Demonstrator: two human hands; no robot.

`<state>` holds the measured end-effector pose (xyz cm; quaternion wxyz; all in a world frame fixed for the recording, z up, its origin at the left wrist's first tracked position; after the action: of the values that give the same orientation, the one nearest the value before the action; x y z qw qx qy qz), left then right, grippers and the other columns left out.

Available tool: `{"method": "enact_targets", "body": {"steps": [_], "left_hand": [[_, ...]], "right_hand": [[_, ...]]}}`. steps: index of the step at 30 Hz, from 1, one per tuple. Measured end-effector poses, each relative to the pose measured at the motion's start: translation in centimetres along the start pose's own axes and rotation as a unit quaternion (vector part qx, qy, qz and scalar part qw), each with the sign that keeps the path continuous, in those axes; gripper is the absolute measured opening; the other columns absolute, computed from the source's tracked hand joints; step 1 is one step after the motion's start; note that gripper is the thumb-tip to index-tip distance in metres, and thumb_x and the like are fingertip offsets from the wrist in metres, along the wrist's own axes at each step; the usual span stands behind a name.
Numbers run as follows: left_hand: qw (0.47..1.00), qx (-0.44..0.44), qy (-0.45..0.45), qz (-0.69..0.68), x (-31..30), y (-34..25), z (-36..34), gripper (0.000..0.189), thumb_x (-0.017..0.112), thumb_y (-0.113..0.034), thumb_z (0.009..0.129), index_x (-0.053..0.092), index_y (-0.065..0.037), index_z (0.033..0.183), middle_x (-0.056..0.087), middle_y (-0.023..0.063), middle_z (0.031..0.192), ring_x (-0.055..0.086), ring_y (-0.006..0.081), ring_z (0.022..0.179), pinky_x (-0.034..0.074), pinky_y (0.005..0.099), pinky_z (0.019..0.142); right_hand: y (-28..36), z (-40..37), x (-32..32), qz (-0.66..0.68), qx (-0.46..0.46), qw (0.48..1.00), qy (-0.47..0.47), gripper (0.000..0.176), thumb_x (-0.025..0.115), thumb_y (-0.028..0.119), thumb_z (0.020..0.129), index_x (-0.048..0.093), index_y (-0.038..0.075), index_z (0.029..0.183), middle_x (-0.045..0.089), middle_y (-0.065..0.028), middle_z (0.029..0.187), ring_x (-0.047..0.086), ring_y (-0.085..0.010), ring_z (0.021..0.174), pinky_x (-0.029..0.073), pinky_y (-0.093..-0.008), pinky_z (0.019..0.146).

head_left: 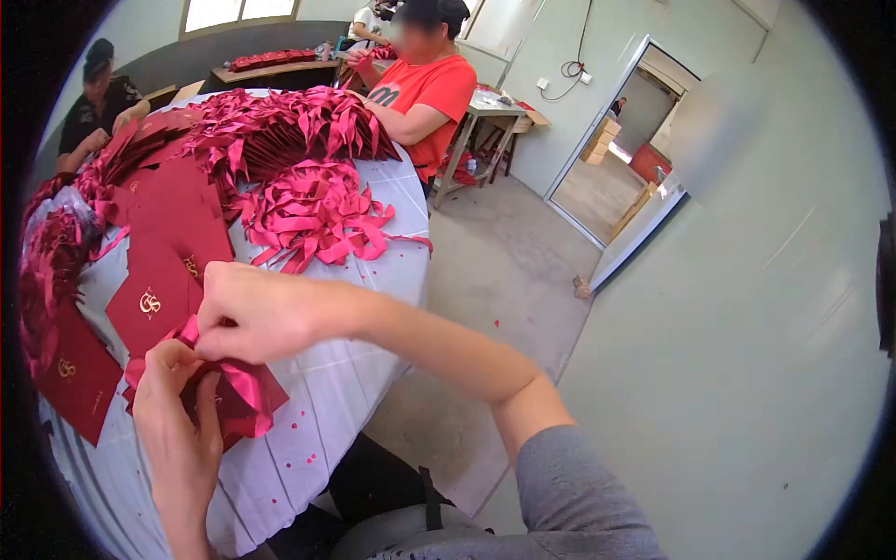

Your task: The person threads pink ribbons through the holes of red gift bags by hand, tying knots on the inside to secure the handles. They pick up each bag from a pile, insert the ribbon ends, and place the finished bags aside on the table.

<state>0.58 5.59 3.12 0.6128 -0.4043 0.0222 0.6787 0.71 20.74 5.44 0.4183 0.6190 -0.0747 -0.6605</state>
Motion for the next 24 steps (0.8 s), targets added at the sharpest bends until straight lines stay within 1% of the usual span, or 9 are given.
{"method": "enact_targets", "body": {"steps": [1,5,8,9,11,13,15,19,24], "left_hand": [[1.000,0.009,-0.006,0.011,0.0,-0.1,-0.1,0.030,0.062,0.010,0.074,0.049,0.002,0.100,0.059,0.0158,0.084,0.059,0.0315,0.079,0.045,0.0365,0.070],[0.998,0.036,0.019,0.049,-0.2,-0.6,0.2,0.027,0.062,0.009,0.073,0.051,0.002,0.096,0.058,0.0151,0.081,0.058,0.0307,0.077,0.045,0.0365,0.069],[0.999,0.029,0.002,0.042,-0.2,-0.9,0.3,0.024,0.062,0.009,0.073,0.052,0.002,0.093,0.058,0.0145,0.080,0.057,0.0302,0.076,0.044,0.0363,0.068],[0.999,0.030,0.005,0.041,-0.1,-0.9,0.3,0.024,0.062,0.009,0.073,0.052,0.002,0.093,0.058,0.0145,0.080,0.057,0.0302,0.076,0.044,0.0363,0.068],[0.999,0.031,0.011,0.032,-0.2,-1.0,0.3,0.023,0.063,0.010,0.072,0.052,0.003,0.092,0.058,0.0141,0.081,0.057,0.0298,0.076,0.044,0.0359,0.068],[0.999,0.032,0.006,0.029,-0.1,-0.8,0.2,0.022,0.062,0.010,0.072,0.052,0.003,0.091,0.058,0.0138,0.081,0.056,0.0297,0.075,0.044,0.0359,0.068],[0.999,0.031,-0.002,0.025,-0.2,-0.5,0.2,0.022,0.062,0.010,0.072,0.052,0.003,0.091,0.058,0.0136,0.081,0.056,0.0296,0.075,0.044,0.0358,0.068],[1.000,0.008,0.011,0.007,-0.1,-0.1,0.4,0.019,0.060,0.009,0.075,0.051,0.003,0.090,0.057,0.0143,0.081,0.056,0.0301,0.075,0.043,0.0361,0.067],[1.000,-0.018,0.007,0.006,0.0,0.5,0.5,0.019,0.059,0.009,0.076,0.050,0.003,0.091,0.057,0.0150,0.082,0.055,0.0305,0.075,0.043,0.0365,0.067]], "right_hand": [[-0.3,0.2,-0.5,0.034,0.032,0.999,-0.015,0.020,0.059,0.013,0.078,0.064,-0.004,0.070,0.057,-0.0104,0.055,0.051,-0.0179,0.049,0.040,-0.0349,0.048],[-0.4,1.2,-1.0,0.073,0.092,0.993,0.020,0.021,0.065,0.019,0.077,0.068,-0.002,0.075,0.057,-0.0095,0.057,0.050,-0.0140,0.053,0.041,-0.0323,0.051],[-1.2,2.7,-1.0,0.007,0.196,0.973,0.120,0.025,0.074,0.027,0.069,0.072,0.005,0.079,0.061,-0.0044,0.064,0.053,-0.0142,0.058,0.043,-0.0293,0.055],[-1.1,3.3,-1.3,0.008,0.197,0.973,0.118,0.025,0.074,0.027,0.069,0.072,0.005,0.079,0.061,-0.0044,0.064,0.053,-0.0142,0.058,0.043,-0.0293,0.055],[-1.0,4.2,-0.9,-0.024,0.166,0.966,0.198,0.025,0.076,0.028,0.068,0.072,0.006,0.079,0.060,-0.0024,0.066,0.052,-0.0137,0.058,0.042,-0.0300,0.052],[-1.3,4.1,-0.5,-0.004,0.164,0.968,0.190,0.026,0.076,0.027,0.067,0.072,0.005,0.078,0.059,-0.0030,0.067,0.051,-0.0137,0.057,0.040,-0.0294,0.051],[-0.9,3.1,-0.7,0.026,0.221,0.969,0.107,0.021,0.074,0.023,0.067,0.071,0.003,0.076,0.059,-0.0041,0.065,0.052,-0.0137,0.058,0.041,-0.0295,0.051],[-2.0,1.9,0.4,0.140,0.190,0.972,0.001,0.012,0.067,0.011,0.069,0.068,-0.001,0.071,0.057,-0.0050,0.059,0.053,-0.0120,0.057,0.042,-0.0300,0.051],[-2.5,1.8,1.3,0.206,0.182,0.959,-0.073,0.011,0.065,0.007,0.071,0.067,-0.005,0.069,0.058,-0.0057,0.060,0.052,-0.0103,0.059,0.042,-0.0290,0.052]]}}
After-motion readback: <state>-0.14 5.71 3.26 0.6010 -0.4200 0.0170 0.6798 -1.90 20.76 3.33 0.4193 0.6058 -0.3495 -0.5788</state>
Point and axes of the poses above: each hand's wrist, its own z-axis towards the middle knuckle, its own x-axis out of the palm, y = z × x, the point moved 4 cm from there along z, towards the middle knuckle
